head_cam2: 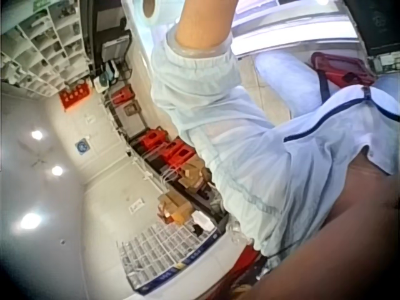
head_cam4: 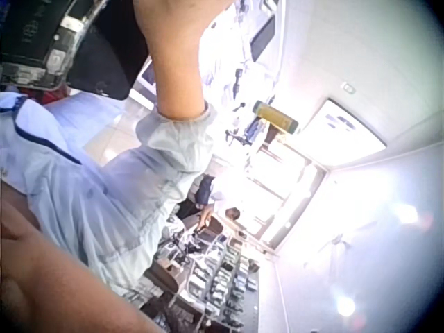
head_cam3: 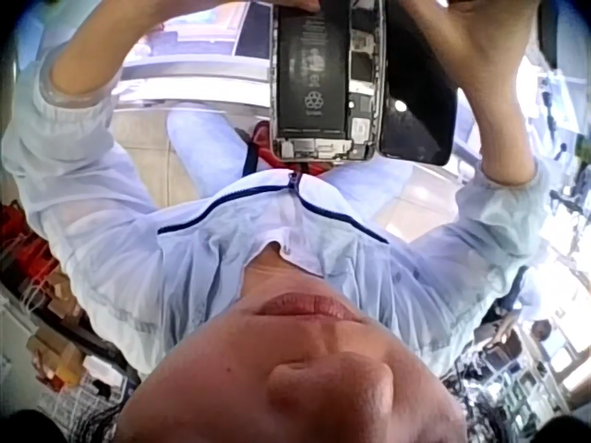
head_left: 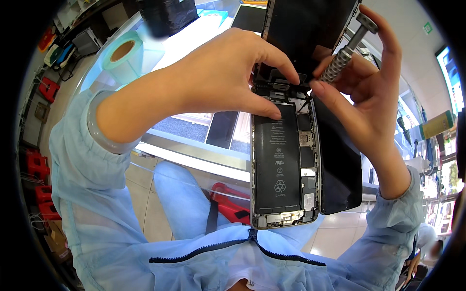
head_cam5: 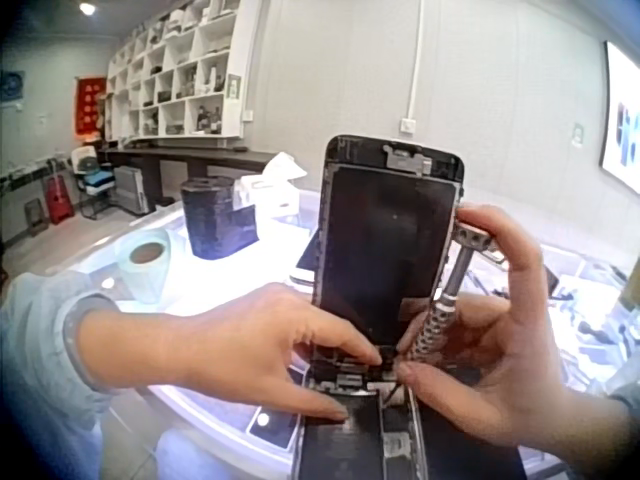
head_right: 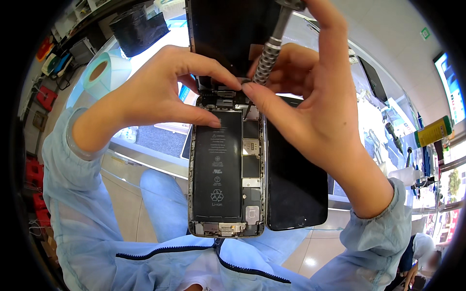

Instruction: The person removes the back cover of a smartphone, then uses a screwdriver to unscrew and detach internal components including the motherboard and battery. The device remains open with parts separated by the end of the clip.

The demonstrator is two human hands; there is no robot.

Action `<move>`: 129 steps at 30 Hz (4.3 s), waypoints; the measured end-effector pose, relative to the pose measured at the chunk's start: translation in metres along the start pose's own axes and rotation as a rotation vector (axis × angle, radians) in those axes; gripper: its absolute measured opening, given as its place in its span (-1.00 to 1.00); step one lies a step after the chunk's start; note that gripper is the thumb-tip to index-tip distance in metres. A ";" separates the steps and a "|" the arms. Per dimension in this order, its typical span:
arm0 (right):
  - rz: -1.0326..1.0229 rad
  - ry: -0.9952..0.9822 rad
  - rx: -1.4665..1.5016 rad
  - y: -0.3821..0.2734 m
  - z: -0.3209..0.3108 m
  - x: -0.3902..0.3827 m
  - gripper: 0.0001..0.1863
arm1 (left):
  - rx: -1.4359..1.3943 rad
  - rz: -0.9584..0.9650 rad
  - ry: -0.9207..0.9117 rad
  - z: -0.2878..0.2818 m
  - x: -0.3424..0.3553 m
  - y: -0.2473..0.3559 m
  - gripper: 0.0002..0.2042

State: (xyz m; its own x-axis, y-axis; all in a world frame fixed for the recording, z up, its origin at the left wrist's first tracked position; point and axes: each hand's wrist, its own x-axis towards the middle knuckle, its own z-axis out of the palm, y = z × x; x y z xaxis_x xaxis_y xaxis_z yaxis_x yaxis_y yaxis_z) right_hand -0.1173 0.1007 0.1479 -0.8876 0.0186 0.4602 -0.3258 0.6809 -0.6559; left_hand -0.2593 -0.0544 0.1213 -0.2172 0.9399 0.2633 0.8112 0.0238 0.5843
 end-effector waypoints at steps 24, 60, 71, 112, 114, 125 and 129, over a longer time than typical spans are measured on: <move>-0.100 0.102 -0.082 0.002 -0.001 0.000 0.02 | -0.095 0.033 0.021 0.000 0.002 -0.002 -0.58; 0.154 0.107 0.082 -0.003 -0.009 0.000 0.09 | -0.069 0.059 0.031 -0.001 0.001 -0.004 -0.58; -0.105 0.096 -0.116 0.007 -0.009 -0.004 0.05 | -0.095 0.055 0.028 0.000 0.002 -0.004 -0.58; -0.075 0.041 0.060 0.019 -0.011 -0.006 0.02 | -0.109 0.041 0.021 0.000 0.003 -0.003 -0.58; -0.108 0.002 0.149 0.024 -0.015 -0.005 0.02 | -0.109 0.046 0.019 0.000 0.003 -0.003 -0.58; -0.223 0.160 0.269 0.047 -0.009 -0.006 -0.03 | -0.096 0.032 0.011 -0.001 0.003 -0.003 -0.58; -0.144 0.124 0.283 0.043 -0.004 -0.009 -0.05 | -0.091 0.049 0.021 0.000 0.002 -0.003 -0.58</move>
State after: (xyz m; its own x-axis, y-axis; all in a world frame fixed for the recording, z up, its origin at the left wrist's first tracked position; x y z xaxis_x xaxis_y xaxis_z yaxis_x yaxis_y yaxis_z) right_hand -0.1220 0.1324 0.1178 -0.7852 0.0376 0.6181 -0.5379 0.4531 -0.7109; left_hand -0.2627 -0.0522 0.1199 -0.1905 0.9320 0.3085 0.7684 -0.0541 0.6377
